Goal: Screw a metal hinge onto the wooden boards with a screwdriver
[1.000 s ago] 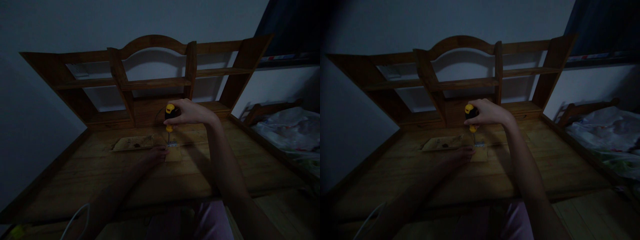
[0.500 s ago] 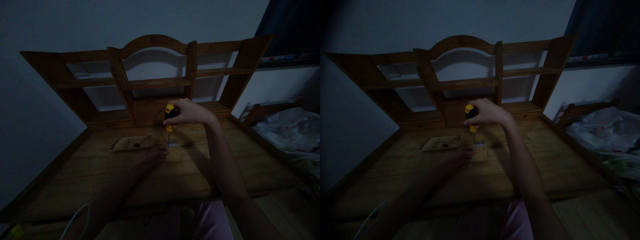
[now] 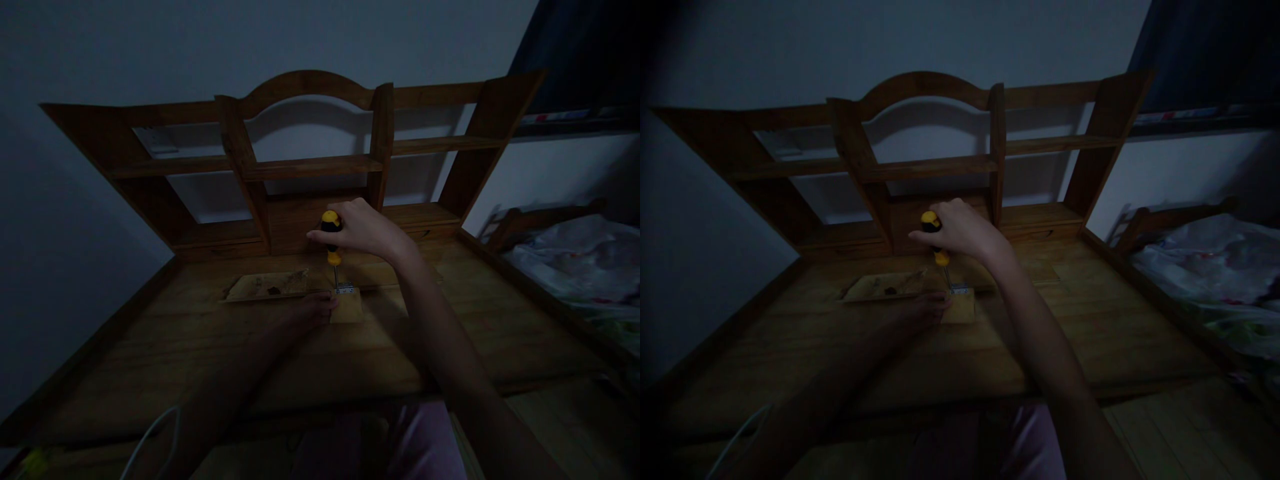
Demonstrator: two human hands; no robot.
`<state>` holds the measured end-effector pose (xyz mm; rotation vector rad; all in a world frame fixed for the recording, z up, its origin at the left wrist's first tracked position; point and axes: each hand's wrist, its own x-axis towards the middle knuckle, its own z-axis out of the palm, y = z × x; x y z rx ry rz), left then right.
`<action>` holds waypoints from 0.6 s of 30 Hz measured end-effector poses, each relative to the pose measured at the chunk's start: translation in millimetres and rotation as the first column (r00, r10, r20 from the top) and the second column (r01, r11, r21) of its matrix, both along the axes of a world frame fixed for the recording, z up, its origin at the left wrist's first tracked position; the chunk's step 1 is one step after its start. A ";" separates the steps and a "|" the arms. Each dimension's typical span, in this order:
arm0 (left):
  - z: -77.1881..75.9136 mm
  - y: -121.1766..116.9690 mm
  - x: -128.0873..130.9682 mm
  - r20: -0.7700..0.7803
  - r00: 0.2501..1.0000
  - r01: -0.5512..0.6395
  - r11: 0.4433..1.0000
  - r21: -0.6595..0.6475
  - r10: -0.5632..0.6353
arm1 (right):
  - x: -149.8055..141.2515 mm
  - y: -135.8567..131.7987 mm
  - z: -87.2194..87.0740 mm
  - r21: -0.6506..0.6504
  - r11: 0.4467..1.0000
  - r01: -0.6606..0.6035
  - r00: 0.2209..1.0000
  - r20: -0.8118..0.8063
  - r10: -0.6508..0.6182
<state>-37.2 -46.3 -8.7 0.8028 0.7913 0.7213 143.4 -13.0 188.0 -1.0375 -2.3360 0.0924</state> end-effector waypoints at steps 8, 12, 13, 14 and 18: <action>5.2 -0.7 2.7 -0.056 0.998 0.009 1.000 -0.021 -0.011 | 0.1 -2.5 5.3 -0.203 0.888 -0.412 0.909 -0.161 0.384; 3.2 0.1 3.0 -0.047 0.999 0.002 1.000 -0.013 -0.002 | 10.1 -2.7 8.9 -0.409 0.778 -0.478 0.878 -0.209 0.430; 2.6 0.5 2.7 -0.040 0.999 0.003 1.000 -0.013 -0.003 | 14.4 -2.9 10.3 -0.459 0.738 -0.495 0.868 -0.224 0.443; 2.1 0.8 2.4 -0.038 0.999 0.003 1.000 -0.015 -0.004 | 18.8 -3.1 11.6 -0.507 0.696 -0.509 0.859 -0.240 0.453; 2.8 1.2 1.5 -0.043 0.999 0.009 1.000 -0.009 -0.010 | 31.1 -2.7 14.0 -0.591 0.601 -0.538 0.839 -0.309 0.447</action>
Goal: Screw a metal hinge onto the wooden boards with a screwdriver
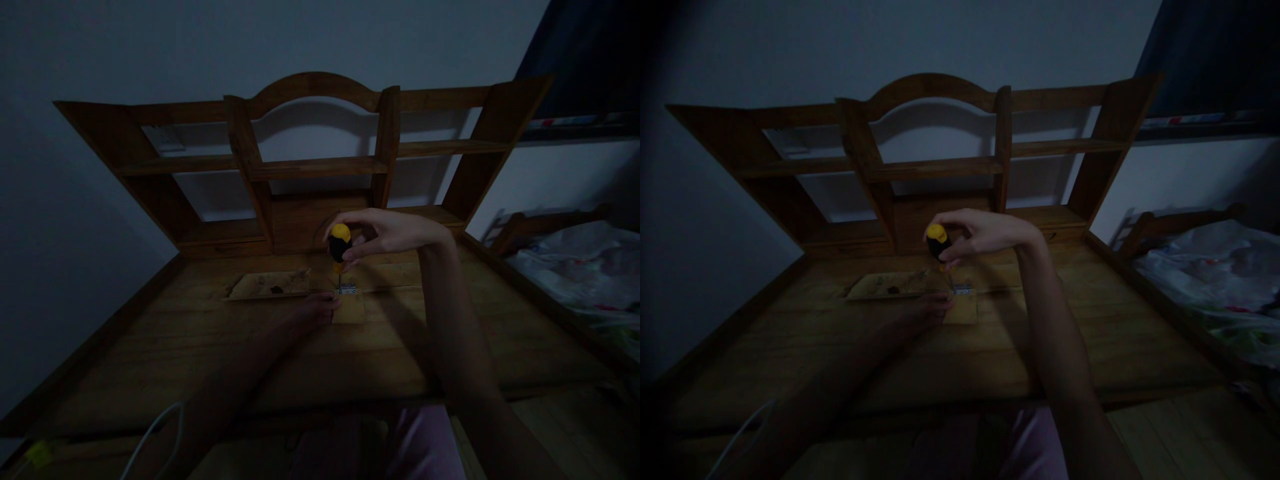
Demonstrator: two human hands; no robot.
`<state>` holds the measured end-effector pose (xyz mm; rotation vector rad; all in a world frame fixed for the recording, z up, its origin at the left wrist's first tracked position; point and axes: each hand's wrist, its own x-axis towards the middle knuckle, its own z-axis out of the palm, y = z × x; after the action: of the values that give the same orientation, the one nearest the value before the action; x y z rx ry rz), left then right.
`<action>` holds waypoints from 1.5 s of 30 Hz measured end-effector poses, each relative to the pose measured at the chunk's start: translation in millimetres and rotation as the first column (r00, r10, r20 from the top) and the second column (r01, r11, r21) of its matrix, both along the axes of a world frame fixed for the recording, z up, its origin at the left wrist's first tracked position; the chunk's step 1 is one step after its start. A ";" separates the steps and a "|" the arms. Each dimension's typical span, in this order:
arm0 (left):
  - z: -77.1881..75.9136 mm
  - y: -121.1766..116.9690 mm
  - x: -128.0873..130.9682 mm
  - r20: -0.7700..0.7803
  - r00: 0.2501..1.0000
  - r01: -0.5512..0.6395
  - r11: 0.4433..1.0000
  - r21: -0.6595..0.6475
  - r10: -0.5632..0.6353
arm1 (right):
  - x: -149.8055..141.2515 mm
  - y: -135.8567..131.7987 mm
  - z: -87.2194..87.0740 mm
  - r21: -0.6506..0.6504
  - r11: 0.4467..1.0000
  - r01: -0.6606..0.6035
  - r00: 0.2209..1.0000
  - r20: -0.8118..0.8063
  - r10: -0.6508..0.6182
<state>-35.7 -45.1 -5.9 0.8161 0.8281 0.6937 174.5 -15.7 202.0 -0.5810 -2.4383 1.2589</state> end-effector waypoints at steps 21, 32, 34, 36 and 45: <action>9.7 -5.4 3.1 -0.023 1.000 -0.020 1.000 -0.007 0.020 | -29.8 7.9 -12.0 0.587 0.750 0.305 0.950 -0.135 -0.281; 3.0 -4.1 -0.2 -0.030 1.000 0.005 0.999 0.037 -0.004 | 13.5 -4.7 8.8 0.190 0.982 0.012 0.998 0.053 -0.023; 1.9 -3.6 -1.1 -0.035 0.999 0.008 0.999 0.046 -0.006 | 20.0 -5.8 9.9 0.134 0.991 0.025 0.997 0.066 -0.034; 1.4 -3.4 -1.7 -0.046 0.999 0.014 0.999 0.046 -0.012 | 22.4 -5.9 9.2 0.102 0.993 0.056 0.996 0.071 -0.063; -4.1 -1.8 -3.2 -0.017 0.999 0.050 0.997 0.063 -0.049 | -7.1 -4.8 -2.2 0.508 0.785 0.355 0.919 -0.035 -0.393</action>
<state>-38.9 -46.9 -9.9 0.8977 0.8006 0.6731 167.4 -20.5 199.8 -0.9030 -2.4019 0.4122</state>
